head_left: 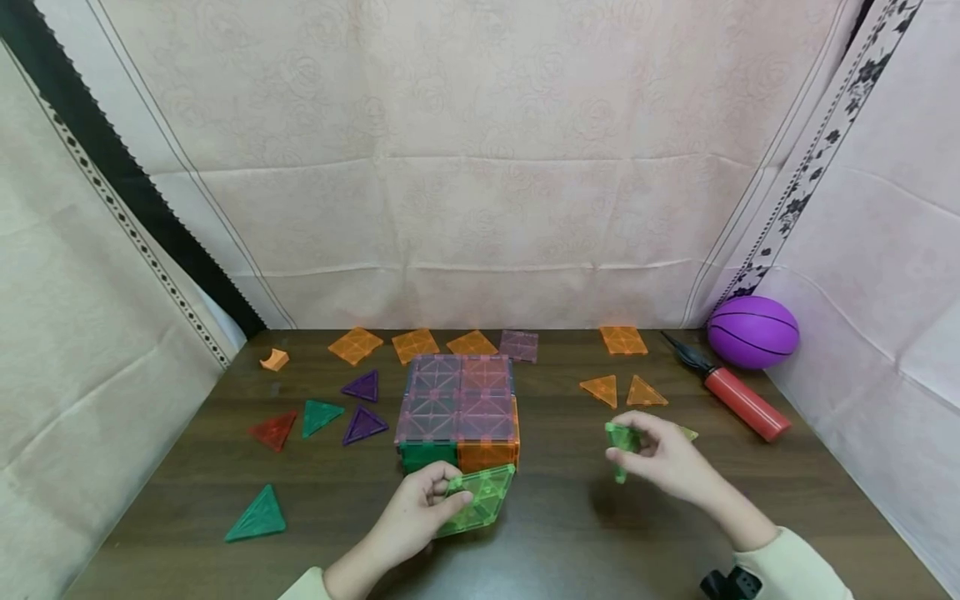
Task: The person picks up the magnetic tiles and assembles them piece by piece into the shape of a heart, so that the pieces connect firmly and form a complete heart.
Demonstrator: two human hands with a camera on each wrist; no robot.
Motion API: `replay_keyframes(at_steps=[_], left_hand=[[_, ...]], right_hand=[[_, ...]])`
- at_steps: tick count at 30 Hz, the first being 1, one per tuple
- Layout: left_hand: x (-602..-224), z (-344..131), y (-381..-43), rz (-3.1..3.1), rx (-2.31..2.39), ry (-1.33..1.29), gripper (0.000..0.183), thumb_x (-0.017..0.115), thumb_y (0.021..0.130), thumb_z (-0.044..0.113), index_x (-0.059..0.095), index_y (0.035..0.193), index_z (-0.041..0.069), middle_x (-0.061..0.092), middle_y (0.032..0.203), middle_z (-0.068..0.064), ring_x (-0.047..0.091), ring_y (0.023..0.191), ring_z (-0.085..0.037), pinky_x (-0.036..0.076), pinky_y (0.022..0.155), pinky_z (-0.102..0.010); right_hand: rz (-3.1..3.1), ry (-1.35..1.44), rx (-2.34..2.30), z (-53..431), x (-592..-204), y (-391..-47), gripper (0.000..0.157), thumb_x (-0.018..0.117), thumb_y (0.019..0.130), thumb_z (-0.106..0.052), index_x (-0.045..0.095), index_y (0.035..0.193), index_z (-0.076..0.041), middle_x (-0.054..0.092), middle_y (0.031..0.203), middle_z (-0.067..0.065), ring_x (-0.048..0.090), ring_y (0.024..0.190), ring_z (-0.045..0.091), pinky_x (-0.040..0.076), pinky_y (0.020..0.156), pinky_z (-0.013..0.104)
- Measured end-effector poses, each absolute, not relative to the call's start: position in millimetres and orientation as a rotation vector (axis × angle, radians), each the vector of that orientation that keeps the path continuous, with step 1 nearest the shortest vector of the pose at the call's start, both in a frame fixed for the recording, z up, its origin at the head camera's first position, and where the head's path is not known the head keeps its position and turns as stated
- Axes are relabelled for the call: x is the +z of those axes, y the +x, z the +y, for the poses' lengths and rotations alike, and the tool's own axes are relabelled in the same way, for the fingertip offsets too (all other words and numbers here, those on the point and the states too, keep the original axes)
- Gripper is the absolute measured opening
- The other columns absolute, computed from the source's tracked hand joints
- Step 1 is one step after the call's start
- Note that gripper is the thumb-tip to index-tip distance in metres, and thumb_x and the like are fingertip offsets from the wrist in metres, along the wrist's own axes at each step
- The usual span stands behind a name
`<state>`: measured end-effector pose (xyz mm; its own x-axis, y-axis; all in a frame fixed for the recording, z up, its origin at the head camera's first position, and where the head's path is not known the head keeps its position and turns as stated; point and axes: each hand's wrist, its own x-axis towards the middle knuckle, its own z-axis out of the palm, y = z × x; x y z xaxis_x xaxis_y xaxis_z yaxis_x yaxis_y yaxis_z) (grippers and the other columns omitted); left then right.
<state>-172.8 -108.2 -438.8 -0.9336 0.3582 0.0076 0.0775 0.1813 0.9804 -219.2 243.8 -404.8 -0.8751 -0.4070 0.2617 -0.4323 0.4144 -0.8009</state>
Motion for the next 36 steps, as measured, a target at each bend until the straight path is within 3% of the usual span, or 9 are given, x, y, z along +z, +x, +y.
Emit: replay_keyframes(at_steps=[7, 14, 25, 32, 36], left_hand=[[-432, -106, -169, 2.239, 1.827, 0.437, 0.024, 0.065, 0.092, 0.013, 0.056, 0.107, -0.004, 0.032, 0.065, 0.004, 0.029, 0.049, -0.003, 0.030, 0.048, -0.018], [-430, -102, -167, 2.239, 1.843, 0.445, 0.023, 0.065, 0.092, 0.013, 0.057, 0.106, -0.003, 0.032, 0.066, 0.004, 0.029, 0.050, -0.003, 0.030, 0.049, -0.017], [-432, -96, -164, 2.229, 1.844, 0.492, 0.018, 0.064, 0.092, 0.011, 0.058, 0.103, -0.002, 0.051, 0.069, 0.002, 0.033, 0.050, -0.002, 0.032, 0.048, -0.017], [-435, -98, -164, 2.282, 1.790, 0.552, 0.017, 0.065, 0.092, 0.012, 0.058, 0.102, 0.000, 0.040, 0.065, 0.004, 0.034, 0.052, -0.002, 0.035, 0.052, -0.018], [-440, -102, -165, 2.293, 1.769, 0.579, 0.014, 0.065, 0.092, 0.011, 0.058, 0.099, 0.001, 0.048, 0.068, 0.001, 0.038, 0.054, -0.002, 0.037, 0.054, -0.019]], right_hand=[[-2.522, 0.875, 1.598, 192, -416, -198, 0.017, 0.072, 0.087, -0.011, 0.062, 0.100, -0.008, 0.063, 0.078, -0.002, 0.057, 0.062, 0.006, 0.049, 0.053, 0.026], [-2.561, 0.776, 1.778, 160, -429, -184, 0.018, 0.070, 0.089, -0.017, 0.059, 0.098, -0.006, 0.058, 0.079, 0.001, 0.052, 0.059, 0.004, 0.048, 0.051, 0.025], [-2.534, 0.571, 1.955, 137, -442, -175, 0.026, 0.070, 0.089, -0.018, 0.057, 0.103, 0.000, 0.058, 0.086, 0.004, 0.052, 0.060, 0.005, 0.051, 0.054, 0.026], [-2.528, 0.614, 1.993, 135, -448, -172, 0.024, 0.069, 0.089, -0.017, 0.058, 0.103, 0.000, 0.061, 0.094, 0.009, 0.059, 0.065, 0.012, 0.054, 0.059, 0.032], [-2.583, 0.663, 1.993, 136, -450, -174, 0.021, 0.067, 0.090, -0.017, 0.060, 0.102, -0.001, 0.063, 0.091, 0.012, 0.063, 0.064, 0.017, 0.055, 0.055, 0.034]])
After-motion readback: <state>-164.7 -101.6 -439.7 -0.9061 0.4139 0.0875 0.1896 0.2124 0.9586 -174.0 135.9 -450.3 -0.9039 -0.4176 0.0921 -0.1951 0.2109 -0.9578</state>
